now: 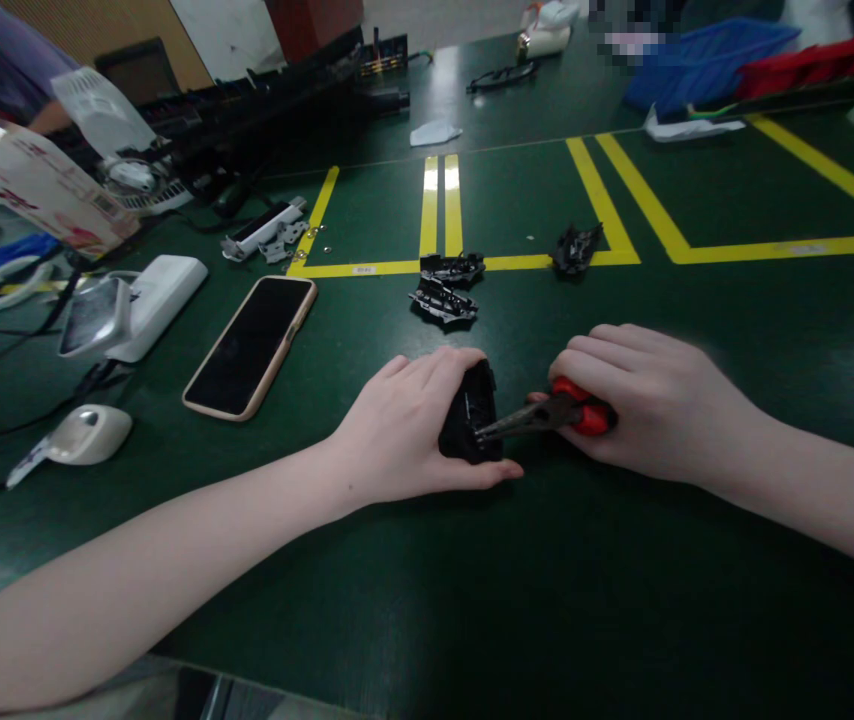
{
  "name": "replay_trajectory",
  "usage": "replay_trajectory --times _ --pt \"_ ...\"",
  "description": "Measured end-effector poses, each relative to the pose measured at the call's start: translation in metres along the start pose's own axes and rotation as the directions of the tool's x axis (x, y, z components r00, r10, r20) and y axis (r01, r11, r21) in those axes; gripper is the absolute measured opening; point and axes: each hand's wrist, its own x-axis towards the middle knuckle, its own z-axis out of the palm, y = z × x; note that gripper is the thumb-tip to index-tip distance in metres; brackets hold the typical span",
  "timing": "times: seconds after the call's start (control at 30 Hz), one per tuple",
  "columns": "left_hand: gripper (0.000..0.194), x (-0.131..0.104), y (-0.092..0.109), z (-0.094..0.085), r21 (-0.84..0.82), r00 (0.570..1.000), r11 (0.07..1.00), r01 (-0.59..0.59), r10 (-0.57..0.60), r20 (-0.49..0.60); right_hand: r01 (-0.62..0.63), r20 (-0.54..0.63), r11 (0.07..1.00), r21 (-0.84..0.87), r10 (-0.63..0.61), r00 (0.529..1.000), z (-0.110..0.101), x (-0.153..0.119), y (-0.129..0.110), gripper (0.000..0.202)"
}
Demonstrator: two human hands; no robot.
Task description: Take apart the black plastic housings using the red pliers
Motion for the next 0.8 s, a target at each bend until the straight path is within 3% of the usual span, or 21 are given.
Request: replay_trajectory --times 0.4,0.7,0.8 --pt "0.089 -0.0001 0.0004 0.0001 -0.034 1.000 0.999 -0.024 0.024 -0.011 -0.015 0.002 0.999 0.041 0.015 1.000 0.0004 0.0017 0.0000 0.007" --pt "0.084 0.0011 -0.0014 -0.0022 -0.057 0.994 0.993 -0.101 0.103 0.029 0.007 -0.039 1.000 -0.001 -0.007 0.999 -0.0015 0.0040 -0.0006 0.008" --pt "0.083 0.0010 -0.0009 -0.0019 -0.052 0.996 0.995 -0.087 0.088 0.030 -0.011 0.000 1.000 0.014 0.011 1.000 -0.0013 0.0029 -0.0002 0.008"
